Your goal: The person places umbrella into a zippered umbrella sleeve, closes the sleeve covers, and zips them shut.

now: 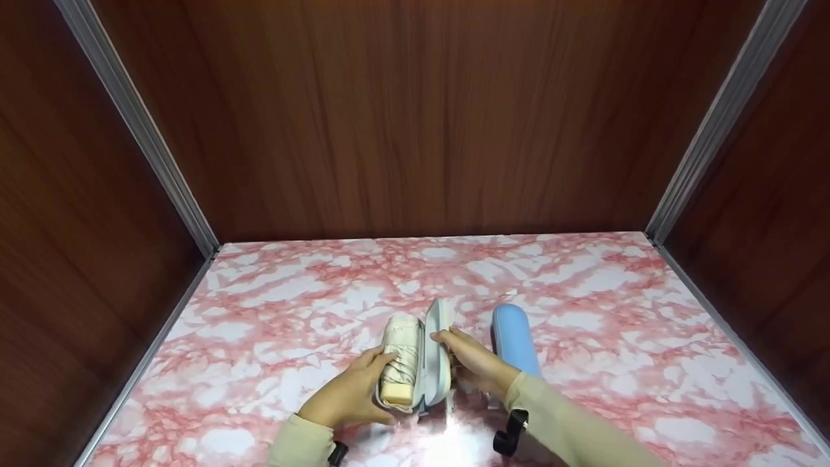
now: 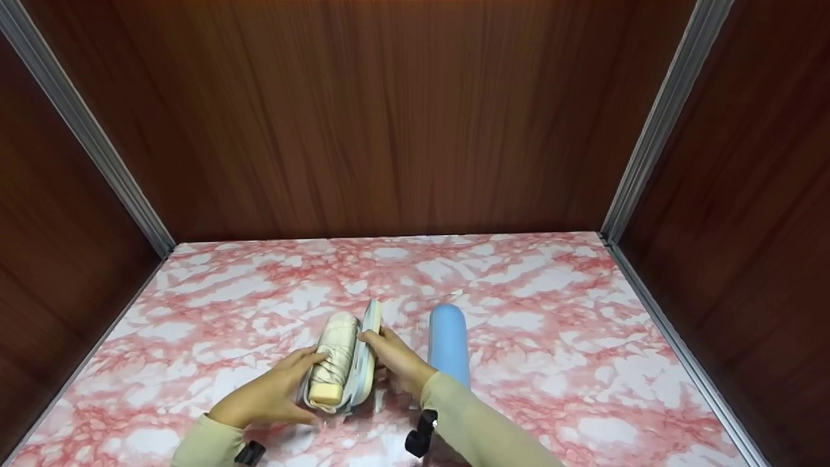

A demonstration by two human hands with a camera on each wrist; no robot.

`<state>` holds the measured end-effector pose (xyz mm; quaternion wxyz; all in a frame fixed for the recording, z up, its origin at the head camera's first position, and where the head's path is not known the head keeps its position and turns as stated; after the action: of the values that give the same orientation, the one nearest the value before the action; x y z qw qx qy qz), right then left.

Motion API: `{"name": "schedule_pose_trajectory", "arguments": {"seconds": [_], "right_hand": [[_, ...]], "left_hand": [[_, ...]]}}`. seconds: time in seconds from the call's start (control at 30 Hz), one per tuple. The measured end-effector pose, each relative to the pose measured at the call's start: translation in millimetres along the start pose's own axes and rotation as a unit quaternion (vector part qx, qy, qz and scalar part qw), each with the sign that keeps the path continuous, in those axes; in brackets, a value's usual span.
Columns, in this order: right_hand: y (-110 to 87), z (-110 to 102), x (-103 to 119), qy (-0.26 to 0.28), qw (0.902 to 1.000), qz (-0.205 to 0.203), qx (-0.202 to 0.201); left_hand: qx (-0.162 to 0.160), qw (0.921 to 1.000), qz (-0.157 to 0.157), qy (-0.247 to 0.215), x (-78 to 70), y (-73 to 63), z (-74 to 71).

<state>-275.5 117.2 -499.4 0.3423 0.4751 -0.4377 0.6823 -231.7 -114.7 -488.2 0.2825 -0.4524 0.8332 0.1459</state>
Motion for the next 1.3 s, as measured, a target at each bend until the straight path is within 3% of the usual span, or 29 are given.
{"name": "schedule_pose_trajectory", "arguments": {"seconds": [0.27, 0.43, 0.57, 1.1, 1.3], "right_hand": [[0.0, 1, 0, 0.005, 0.9999, -0.001, 0.009], [8.2, -3, -8, 0.007, 0.9995, -0.022, 0.023], [19.4, -10, -20, -0.005, 0.9984, -0.044, 0.036], [26.0, -10, -24, 0.002, 0.9986, -0.018, 0.049], [16.1, -2, -16, -0.027, 0.9977, -0.019, 0.059]], "left_hand": [[-0.066, 0.9973, -0.002, 0.034, -0.1, 14.8, 6.7], [-0.067, 0.9966, -0.02, 0.042, 0.5, 19.5, 10.9], [-0.071, 0.9969, -0.015, 0.031, 1.2, 20.8, 11.4], [-0.065, 0.9978, 0.006, 0.002, 4.6, 20.7, 11.6], [-0.057, 0.9983, 0.006, -0.014, 7.9, 17.9, 9.5]]}}
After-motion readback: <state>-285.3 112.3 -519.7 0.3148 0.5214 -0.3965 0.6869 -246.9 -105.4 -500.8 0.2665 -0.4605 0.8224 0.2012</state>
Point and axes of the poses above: each hand's wrist, its own y-axis towards the middle knuckle, its own z-axis out of the palm, x = y × z, the point moved 2 cm from there along y, towards the middle knuckle, and after that the axes turned 1 degree about -y, right-handed, at the moved point
